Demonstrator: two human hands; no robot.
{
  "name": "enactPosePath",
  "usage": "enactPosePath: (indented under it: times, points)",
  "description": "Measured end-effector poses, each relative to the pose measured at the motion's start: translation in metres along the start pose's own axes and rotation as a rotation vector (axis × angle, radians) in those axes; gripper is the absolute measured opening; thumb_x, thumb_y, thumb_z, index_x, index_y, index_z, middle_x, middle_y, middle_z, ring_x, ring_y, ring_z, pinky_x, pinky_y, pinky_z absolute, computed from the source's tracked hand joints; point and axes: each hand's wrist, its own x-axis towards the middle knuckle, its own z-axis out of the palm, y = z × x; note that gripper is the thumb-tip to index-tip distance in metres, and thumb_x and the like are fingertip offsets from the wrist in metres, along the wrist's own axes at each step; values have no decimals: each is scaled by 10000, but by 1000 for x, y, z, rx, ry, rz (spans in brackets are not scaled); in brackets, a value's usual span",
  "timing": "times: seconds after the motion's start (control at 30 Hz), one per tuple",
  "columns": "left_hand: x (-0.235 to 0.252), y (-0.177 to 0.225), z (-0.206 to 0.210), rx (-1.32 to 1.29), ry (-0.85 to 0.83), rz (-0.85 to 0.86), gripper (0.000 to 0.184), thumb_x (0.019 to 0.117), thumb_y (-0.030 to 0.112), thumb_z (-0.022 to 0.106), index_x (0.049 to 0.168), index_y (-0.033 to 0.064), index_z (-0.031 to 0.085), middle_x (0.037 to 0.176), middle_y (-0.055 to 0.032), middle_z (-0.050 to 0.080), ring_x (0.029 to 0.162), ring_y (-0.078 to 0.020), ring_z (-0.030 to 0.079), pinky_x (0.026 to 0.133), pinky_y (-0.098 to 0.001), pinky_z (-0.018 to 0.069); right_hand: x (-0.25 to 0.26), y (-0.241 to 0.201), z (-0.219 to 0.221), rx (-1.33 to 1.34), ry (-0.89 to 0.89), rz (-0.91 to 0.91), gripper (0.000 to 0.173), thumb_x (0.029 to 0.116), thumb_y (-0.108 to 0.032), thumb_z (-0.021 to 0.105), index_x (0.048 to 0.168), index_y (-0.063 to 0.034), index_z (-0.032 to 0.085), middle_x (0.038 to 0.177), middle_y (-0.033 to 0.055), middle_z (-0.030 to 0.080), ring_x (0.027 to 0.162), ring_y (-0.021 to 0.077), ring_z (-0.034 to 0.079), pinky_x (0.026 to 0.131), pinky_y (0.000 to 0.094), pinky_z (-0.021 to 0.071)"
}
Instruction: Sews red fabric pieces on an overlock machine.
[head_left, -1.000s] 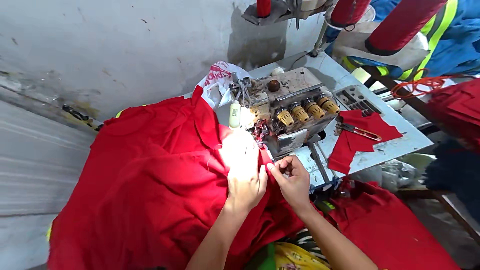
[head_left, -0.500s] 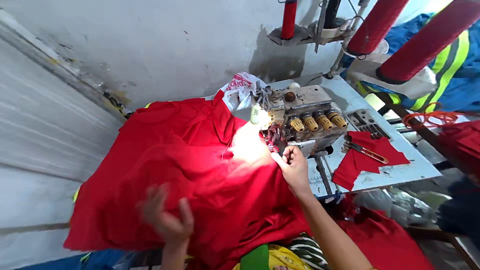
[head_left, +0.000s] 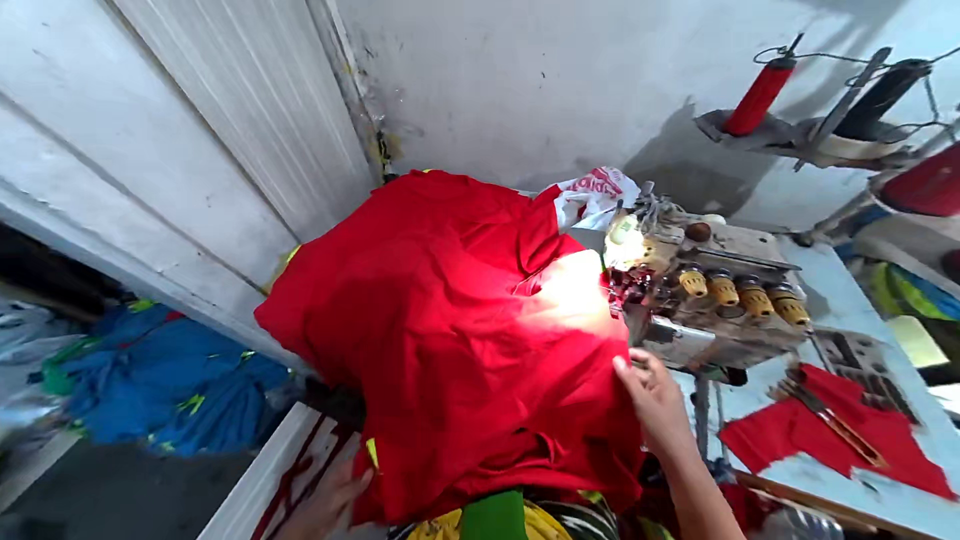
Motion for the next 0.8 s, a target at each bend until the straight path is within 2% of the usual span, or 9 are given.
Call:
enactPosePath:
  times: [0.07,0.2,0.37,0.57,0.6,0.63,0.7,0.73,0.8]
  points:
    - [-28,17,-14,105,84,125,258,927,1,535,1172,-25,612,939,48,723,863,-18,688,850,-274,581,-18,9,-21,11,-191,111,203,977,-117,618,1108,35,651,866,49,725,775,73,699,752,292,595]
    - [-55,84,-32,3,223,462,299,1012,128,538,1153,352,676,1018,222,743,912,59,692,821,-197,588,-41,26,-43,53,-391,222,130,979,-108,601,913,-47,695,779,-19,721,732,37,700,734,249,597]
    - [3,185,-130,106,358,786,191,1044,317,570,1225,279,617,1022,166,718,893,32,696,788,-180,594,-72,15,-37,601,-443,278,237,1016,-161,520,929,-193,737,839,-36,770,713,27,710,667,210,594]
    - [110,355,-98,550,487,829,215,1081,296,464,1202,137,543,939,148,607,821,89,625,773,-175,557,-90,9,33,819,-249,274,196,1016,-89,481,1011,-84,676,898,32,760,776,87,731,718,262,619]
    - [124,359,-86,709,532,738,278,1076,268,481,1242,61,565,995,13,622,866,-28,637,809,-276,554,-90,13,44,801,-207,269,198,1024,-67,461,996,-71,657,890,25,748,779,80,720,734,258,611]
    - [133,358,-70,826,520,602,354,1067,183,516,1316,-67,560,1164,-253,632,1038,-317,636,928,-530,496,-89,16,53,793,-170,262,197,1028,-51,448,980,-65,639,882,18,732,788,79,709,757,263,604]
    - [159,344,-51,1031,470,437,435,997,76,617,1346,-165,518,1343,-489,455,1271,-673,425,1002,-828,290,-89,19,62,777,-116,266,204,1044,-40,418,980,-66,610,873,4,713,799,77,700,782,273,599]
    - [166,333,-36,1051,455,466,485,971,58,639,1373,-167,490,1391,-506,388,1311,-704,348,1012,-850,243,-90,18,63,760,-100,279,204,1054,-45,406,995,-68,600,875,1,712,801,78,703,778,273,601]
    - [165,302,8,995,336,658,456,995,100,594,1375,-133,497,1401,-430,444,1317,-604,431,1060,-732,347,-93,15,63,731,-81,293,204,1069,-55,389,1037,-61,591,892,8,715,818,86,710,790,275,605]
